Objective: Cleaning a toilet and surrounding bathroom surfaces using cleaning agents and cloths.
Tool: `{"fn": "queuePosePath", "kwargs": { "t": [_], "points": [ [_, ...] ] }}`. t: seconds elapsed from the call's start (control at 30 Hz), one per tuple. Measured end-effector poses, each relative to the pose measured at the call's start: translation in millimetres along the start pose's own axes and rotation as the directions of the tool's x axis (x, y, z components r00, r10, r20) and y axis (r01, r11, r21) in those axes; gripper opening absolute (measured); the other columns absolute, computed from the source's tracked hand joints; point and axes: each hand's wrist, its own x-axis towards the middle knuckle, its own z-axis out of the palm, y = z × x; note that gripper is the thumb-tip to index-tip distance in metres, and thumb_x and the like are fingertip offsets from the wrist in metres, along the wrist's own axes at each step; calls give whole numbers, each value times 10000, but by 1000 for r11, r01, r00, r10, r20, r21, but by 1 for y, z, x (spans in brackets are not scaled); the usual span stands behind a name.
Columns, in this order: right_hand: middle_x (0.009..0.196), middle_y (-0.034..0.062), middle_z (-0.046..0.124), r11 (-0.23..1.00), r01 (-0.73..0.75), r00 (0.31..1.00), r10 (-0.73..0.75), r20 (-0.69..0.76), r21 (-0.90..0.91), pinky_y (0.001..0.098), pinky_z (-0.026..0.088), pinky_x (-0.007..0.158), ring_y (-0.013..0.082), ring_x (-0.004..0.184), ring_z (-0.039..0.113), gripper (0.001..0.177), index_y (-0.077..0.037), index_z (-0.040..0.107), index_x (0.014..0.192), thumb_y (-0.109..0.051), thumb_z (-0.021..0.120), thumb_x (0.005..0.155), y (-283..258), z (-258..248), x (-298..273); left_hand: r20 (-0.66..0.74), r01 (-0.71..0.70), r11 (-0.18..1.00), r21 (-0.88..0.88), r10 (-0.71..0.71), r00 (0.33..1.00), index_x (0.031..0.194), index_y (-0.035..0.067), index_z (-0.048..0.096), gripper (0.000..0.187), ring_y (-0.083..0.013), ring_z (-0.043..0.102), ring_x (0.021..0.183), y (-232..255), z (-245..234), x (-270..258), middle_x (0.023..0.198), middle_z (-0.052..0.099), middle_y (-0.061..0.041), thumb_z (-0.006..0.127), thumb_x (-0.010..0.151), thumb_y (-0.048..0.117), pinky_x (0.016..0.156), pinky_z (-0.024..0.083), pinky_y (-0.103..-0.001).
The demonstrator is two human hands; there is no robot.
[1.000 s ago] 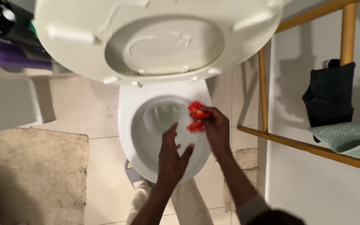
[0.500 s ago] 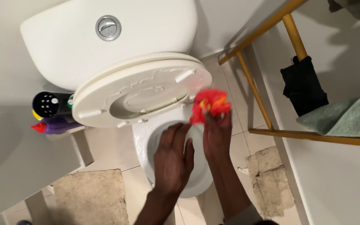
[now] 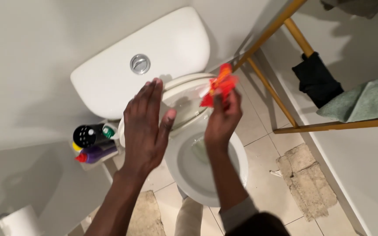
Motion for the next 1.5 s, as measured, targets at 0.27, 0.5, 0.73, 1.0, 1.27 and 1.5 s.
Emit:
{"fn": "queuePosePath", "kwargs": {
  "t": [0.27,0.5,0.73,1.0,1.27,1.5],
  "points": [
    [1164,76,673,997,-76,981,77,-176,12,268,557,863,134,982,638,319,27,636,1233,99,655,922,-13,57,-37,182,4,998,-67,8,983,1617,29,312,720,-345,276,1575,-3,-16,15,1673,352,-184,254,1100,528,1253,166,-494],
    [1154,81,697,955,-87,973,142,-179,284,301,587,836,167,930,679,273,49,650,1199,103,575,942,-15,61,-47,343,132,976,-176,-65,937,1631,113,270,738,-273,172,1602,-8,-24,23,1718,254,-115,181,1064,576,1261,95,-462],
    [1199,118,700,617,-189,928,368,-67,764,317,587,994,162,1133,706,165,78,670,1118,33,565,999,11,78,-83,458,200,961,-189,-94,884,1640,155,217,814,-236,105,1599,-10,-28,35,1734,172,-76,125,1002,652,1246,35,-433],
    [1436,201,546,935,166,961,-225,-163,-315,415,430,1108,330,1330,538,345,78,577,1361,25,595,1020,-14,109,-132,520,323,879,-351,-104,848,1637,145,233,893,-209,128,1595,-22,-31,37,1733,179,-64,142,963,724,1251,142,-409],
    [1287,120,594,992,-49,963,77,-259,113,306,565,853,214,1085,628,261,43,642,1238,83,627,981,-1,104,-136,488,323,890,-321,-137,862,1639,125,231,868,-227,142,1615,-18,-39,19,1746,207,-67,163,1001,711,1275,130,-411],
    [1200,112,594,767,-203,947,312,-78,609,336,508,895,208,1053,587,308,38,546,1375,-81,486,1097,4,86,-69,446,134,972,-195,-33,894,1647,106,242,840,-277,180,1612,-18,-32,33,1733,244,-99,168,1035,677,1281,108,-433]
  ]
}}
